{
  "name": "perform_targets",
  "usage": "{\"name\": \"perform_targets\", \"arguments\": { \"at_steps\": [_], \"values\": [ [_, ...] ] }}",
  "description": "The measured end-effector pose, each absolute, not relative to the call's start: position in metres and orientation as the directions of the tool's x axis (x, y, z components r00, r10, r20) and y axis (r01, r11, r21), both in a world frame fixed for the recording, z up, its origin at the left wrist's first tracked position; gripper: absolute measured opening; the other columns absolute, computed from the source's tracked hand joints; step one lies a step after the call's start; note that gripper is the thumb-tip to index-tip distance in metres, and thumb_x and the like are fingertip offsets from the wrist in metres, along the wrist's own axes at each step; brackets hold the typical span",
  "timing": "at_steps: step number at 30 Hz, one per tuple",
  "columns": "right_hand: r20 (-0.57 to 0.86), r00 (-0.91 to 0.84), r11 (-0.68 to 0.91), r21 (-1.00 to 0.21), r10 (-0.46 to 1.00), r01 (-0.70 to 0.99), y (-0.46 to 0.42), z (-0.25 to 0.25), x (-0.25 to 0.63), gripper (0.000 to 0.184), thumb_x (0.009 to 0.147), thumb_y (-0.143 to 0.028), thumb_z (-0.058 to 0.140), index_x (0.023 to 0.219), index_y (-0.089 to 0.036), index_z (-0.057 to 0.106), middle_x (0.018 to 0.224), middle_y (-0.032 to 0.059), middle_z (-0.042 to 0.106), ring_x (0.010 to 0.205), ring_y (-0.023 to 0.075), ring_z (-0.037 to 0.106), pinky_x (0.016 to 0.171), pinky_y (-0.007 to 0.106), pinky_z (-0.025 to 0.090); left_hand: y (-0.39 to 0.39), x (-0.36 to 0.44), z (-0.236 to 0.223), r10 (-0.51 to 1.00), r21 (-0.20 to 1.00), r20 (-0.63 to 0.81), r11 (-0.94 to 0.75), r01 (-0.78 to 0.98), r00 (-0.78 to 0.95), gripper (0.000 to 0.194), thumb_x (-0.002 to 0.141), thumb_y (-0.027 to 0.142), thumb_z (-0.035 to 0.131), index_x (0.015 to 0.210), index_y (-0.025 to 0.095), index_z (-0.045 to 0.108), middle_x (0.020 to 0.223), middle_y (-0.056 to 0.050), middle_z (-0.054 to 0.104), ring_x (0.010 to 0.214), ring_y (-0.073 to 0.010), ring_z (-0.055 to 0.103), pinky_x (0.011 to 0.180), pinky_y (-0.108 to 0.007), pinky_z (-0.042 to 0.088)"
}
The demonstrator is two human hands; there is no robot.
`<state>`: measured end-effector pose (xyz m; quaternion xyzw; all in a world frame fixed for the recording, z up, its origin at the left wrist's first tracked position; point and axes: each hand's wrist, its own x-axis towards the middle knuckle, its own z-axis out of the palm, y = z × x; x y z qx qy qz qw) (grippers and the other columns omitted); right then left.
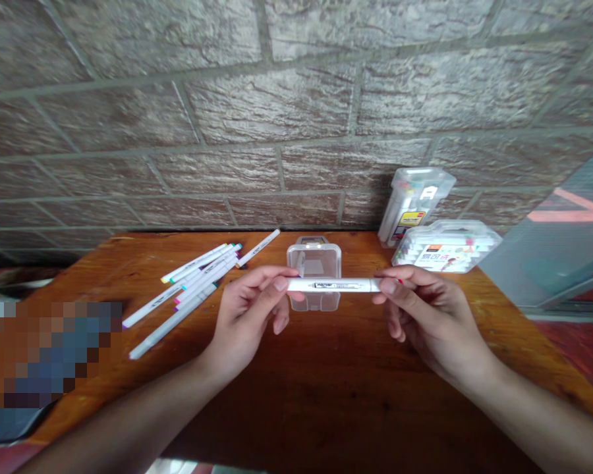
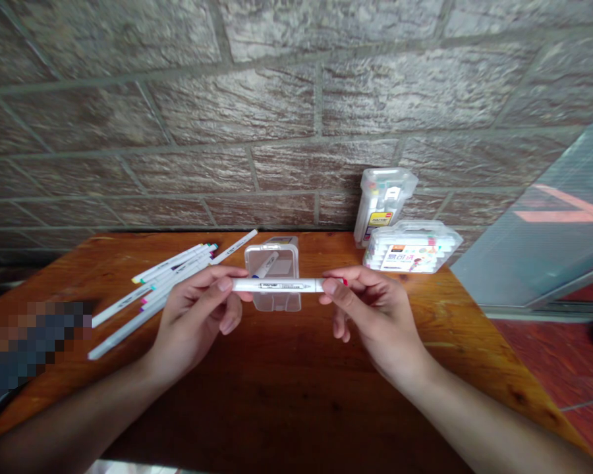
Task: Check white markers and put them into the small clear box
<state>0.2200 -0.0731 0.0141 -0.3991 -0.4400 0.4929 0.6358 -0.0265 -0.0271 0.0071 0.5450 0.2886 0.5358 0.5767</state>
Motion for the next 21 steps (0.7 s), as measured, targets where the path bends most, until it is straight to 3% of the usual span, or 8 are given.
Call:
{"name": "perform_targets", "arguments": {
  "at_steps": [11, 21],
  "values": [
    [0.09, 0.131, 0.13, -0.93, 0.987, -0.343, -0.073, 0.0176, 0.2207, 0.022, 0.085, -0.041, 0.087, 0.09, -0.02, 0.082, 0.086, 0.0075, 0.085, 0.034, 0.0089, 0.056, 0.03, 0.018, 0.045, -0.0277, -0.0251, 0.0106, 0.937, 0.903, 0.253, -0.139, -0.406, 0.241, 0.021, 0.095, 0.032, 0.073, 0.106, 0.015, 0.078, 0.081, -0.008, 0.08, 0.043, -0.0086, 0.052, 0.042, -0.021, 0.04],
    [0.061, 0.112, 0.102, -0.906, 0.992, -0.41, -0.0732, 0.0205, 0.2207, 0.021, 0.084, -0.033, 0.085, 0.099, -0.019, 0.086, 0.086, 0.008, 0.086, 0.033, 0.0094, 0.057, 0.03, 0.018, 0.045, -0.0283, -0.0239, 0.0149, 0.941, 0.888, 0.256, -0.14, -0.438, 0.219, 0.019, 0.094, 0.028, 0.071, 0.102, 0.014, 0.079, 0.078, -0.009, 0.08, 0.041, -0.0081, 0.05, 0.042, -0.021, 0.041]
  ]
}}
